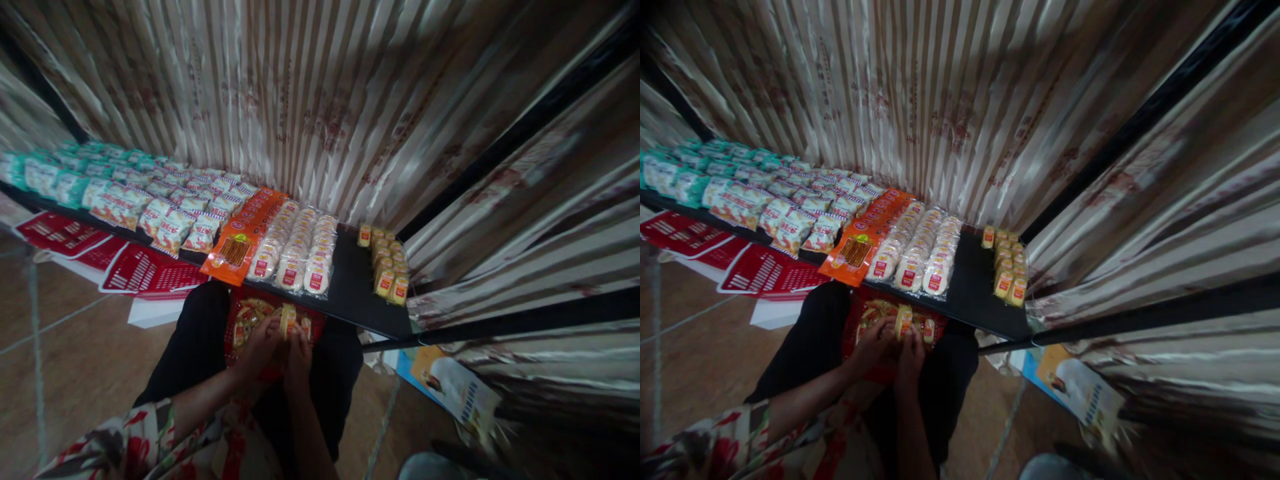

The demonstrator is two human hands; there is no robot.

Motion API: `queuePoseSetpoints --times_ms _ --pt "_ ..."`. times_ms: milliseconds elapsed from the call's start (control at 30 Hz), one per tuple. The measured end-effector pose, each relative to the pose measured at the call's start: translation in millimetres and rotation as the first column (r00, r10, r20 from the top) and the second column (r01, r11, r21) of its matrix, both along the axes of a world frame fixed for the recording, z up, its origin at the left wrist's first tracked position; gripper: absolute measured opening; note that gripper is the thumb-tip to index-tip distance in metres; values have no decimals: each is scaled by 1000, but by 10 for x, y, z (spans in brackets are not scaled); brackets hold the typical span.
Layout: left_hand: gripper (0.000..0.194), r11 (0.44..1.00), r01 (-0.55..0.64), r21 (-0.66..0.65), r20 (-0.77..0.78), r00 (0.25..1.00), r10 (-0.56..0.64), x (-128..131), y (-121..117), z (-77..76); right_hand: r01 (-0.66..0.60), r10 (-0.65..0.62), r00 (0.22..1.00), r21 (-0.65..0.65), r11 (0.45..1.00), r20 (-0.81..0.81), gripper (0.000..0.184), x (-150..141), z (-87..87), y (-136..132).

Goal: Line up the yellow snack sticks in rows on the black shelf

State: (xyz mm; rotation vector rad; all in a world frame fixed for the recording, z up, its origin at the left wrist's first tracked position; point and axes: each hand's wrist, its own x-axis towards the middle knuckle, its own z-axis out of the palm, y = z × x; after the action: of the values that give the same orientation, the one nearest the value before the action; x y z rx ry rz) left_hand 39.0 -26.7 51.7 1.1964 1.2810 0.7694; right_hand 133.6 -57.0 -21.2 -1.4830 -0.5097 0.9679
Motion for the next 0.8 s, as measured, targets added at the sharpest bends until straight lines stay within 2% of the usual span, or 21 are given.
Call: queuePoseSetpoints --times_ms 67,200,300,400,533,667,800 --pt "36 1000 17 -11 8 1000 -17 34 -12 93 24 -24 1000 -17 1000 -5 53 27 64 3" --pt "40 999 1 54 -77 997 3 77 -17 200 41 -40 998 -30 999 45 53 66 178 3" --pt "39 997 40 64 -118 992 -32 130 -6 210 25 -19 992 -45 999 126 55 122 247 -18" --pt "39 992 101 69 -86 992 -95 246 6 190 31 -27 977 -16 999 211 53 230 352 -55" --pt "37 973 142 183 -25 990 -140 494 12 200 51 -43 948 -19 999 316 54 453 565 -112" --pt "36 962 186 200 -136 978 -160 815 37 280 95 -61 860 -41 995 507 58 744 711 -139" --pt "40 964 210 161 -93 976 -197 1194 100 247 190 -129 701 -9 982 701 68 1055 723 -108"
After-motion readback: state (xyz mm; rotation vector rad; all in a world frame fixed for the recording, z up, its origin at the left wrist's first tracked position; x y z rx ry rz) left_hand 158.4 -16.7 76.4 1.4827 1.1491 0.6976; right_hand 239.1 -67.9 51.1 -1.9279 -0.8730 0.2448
